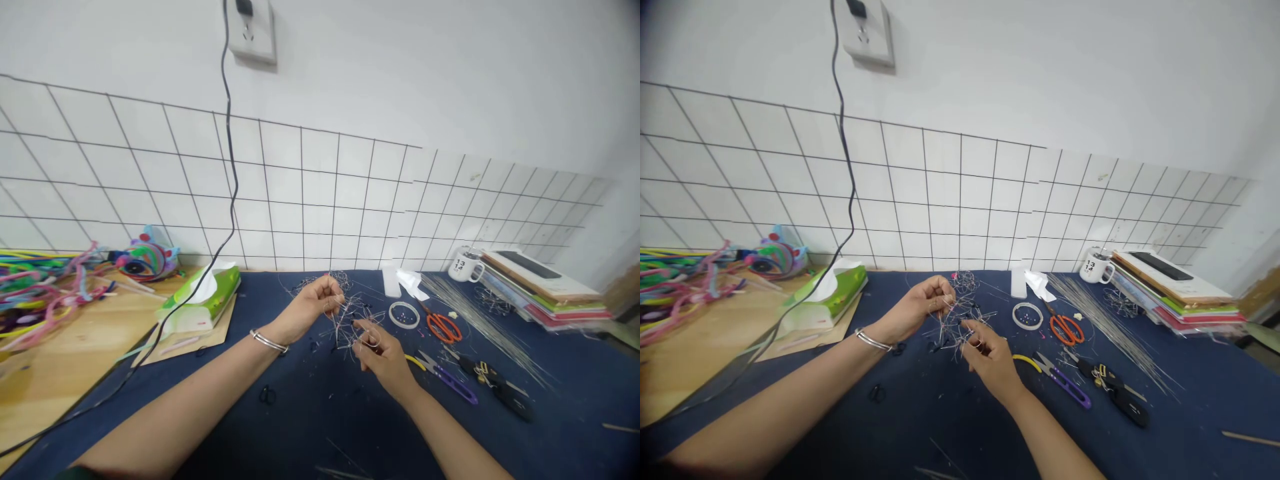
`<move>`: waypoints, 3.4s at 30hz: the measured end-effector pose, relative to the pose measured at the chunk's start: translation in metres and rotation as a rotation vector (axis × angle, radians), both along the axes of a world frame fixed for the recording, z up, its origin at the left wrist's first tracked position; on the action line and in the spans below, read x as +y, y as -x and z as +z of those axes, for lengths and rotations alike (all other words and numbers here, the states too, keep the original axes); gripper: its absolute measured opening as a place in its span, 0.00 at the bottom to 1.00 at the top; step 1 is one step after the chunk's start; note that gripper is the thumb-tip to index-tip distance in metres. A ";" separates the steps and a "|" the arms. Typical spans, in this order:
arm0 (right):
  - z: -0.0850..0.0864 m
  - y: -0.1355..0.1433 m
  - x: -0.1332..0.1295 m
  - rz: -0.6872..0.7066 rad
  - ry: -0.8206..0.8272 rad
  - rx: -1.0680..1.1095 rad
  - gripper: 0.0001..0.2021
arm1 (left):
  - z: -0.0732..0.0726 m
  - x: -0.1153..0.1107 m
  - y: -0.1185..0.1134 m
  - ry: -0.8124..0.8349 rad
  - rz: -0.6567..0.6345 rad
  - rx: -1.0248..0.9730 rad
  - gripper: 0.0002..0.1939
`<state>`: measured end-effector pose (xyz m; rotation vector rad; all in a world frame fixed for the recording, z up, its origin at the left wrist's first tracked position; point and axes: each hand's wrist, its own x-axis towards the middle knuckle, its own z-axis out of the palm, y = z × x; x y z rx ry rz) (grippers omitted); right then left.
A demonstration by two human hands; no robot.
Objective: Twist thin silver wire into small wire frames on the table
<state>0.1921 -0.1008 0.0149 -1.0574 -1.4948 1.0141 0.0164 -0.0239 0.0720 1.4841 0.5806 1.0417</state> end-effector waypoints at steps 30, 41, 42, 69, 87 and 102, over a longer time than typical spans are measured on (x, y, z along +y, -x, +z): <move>0.002 -0.001 -0.002 -0.229 -0.346 -0.244 0.08 | -0.017 0.020 0.002 0.247 -0.021 -0.325 0.11; -0.001 0.005 -0.001 -0.038 0.117 0.271 0.13 | -0.025 0.004 -0.011 0.052 0.039 -0.153 0.09; -0.001 0.006 -0.001 -0.007 0.137 0.320 0.13 | -0.025 0.003 -0.013 0.031 0.040 -0.135 0.09; 0.008 -0.035 0.024 0.109 0.193 0.765 0.01 | -0.014 0.017 0.006 -0.027 -0.102 -0.086 0.13; 0.013 -0.028 0.023 0.110 0.226 0.723 0.04 | -0.020 0.005 -0.002 -0.548 0.129 0.309 0.11; 0.010 -0.021 0.022 0.020 0.152 0.597 0.04 | -0.042 0.002 -0.013 -0.008 0.096 0.024 0.06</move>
